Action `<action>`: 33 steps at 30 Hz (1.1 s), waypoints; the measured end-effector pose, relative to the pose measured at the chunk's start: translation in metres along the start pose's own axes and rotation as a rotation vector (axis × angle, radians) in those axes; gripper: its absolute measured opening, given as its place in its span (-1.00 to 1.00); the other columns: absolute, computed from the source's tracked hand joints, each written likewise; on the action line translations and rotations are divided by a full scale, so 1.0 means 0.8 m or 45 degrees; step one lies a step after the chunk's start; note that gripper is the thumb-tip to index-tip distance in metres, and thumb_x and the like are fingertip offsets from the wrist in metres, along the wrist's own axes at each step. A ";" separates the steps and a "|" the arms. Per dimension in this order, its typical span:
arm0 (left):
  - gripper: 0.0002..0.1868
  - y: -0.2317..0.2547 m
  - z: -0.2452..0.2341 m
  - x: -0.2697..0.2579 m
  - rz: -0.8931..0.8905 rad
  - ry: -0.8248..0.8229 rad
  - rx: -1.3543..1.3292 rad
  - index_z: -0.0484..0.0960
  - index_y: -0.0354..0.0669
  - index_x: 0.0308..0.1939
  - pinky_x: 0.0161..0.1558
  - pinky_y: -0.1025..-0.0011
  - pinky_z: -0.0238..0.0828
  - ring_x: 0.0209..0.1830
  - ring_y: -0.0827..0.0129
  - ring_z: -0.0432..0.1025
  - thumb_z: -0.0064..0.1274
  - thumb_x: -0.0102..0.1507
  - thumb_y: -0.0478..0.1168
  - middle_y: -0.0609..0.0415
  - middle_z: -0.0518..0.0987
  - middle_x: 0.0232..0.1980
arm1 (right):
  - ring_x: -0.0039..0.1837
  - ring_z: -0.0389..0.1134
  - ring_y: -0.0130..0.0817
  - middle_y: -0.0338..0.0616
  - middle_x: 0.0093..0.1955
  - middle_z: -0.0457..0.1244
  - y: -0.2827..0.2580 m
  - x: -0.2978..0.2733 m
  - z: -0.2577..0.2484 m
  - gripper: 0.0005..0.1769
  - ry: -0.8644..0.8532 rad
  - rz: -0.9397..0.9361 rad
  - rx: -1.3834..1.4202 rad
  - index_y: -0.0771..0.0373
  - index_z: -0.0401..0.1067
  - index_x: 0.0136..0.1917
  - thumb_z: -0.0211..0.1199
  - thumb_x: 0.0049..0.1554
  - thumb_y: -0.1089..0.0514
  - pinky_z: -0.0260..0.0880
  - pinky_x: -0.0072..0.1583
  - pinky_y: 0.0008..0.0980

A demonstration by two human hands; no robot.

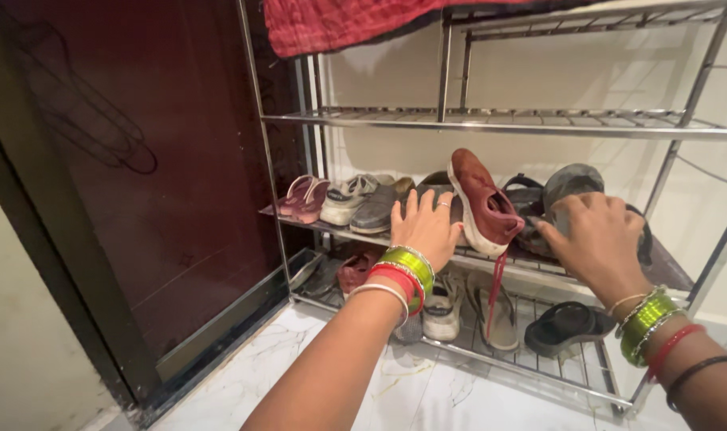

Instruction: The person sits on the floor and organizes shoes on a metal shoe rack. They pick up various shoes from the shelves, place them on the floor, and then return them to the rack in a more orderly arrangement.

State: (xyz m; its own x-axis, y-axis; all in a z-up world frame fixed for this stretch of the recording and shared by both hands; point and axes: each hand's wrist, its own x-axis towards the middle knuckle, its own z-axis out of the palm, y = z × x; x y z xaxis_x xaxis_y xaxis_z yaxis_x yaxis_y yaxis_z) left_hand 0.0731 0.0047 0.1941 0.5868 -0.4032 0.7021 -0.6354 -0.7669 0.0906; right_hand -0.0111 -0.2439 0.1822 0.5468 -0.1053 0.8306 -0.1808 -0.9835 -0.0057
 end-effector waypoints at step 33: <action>-0.36 0.059 0.087 -0.046 0.081 -0.196 -0.203 0.34 -0.08 0.40 0.43 -0.25 -0.08 0.54 -0.12 0.10 0.03 0.28 0.03 -0.14 0.34 0.42 | 0.36 0.25 -0.10 -0.15 0.27 0.29 0.012 -0.110 0.081 -0.54 -0.062 -0.023 0.125 0.05 0.52 0.15 0.36 0.03 -0.15 0.13 0.35 0.05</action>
State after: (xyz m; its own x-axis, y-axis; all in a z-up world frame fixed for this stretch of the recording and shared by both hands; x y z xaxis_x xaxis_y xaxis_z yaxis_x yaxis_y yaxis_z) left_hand 0.0569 -0.0514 0.1234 0.6048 -0.5292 0.5951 -0.7378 -0.6537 0.1684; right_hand -0.0079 -0.2539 0.0727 0.5887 -0.0924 0.8031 -0.0909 -0.9947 -0.0478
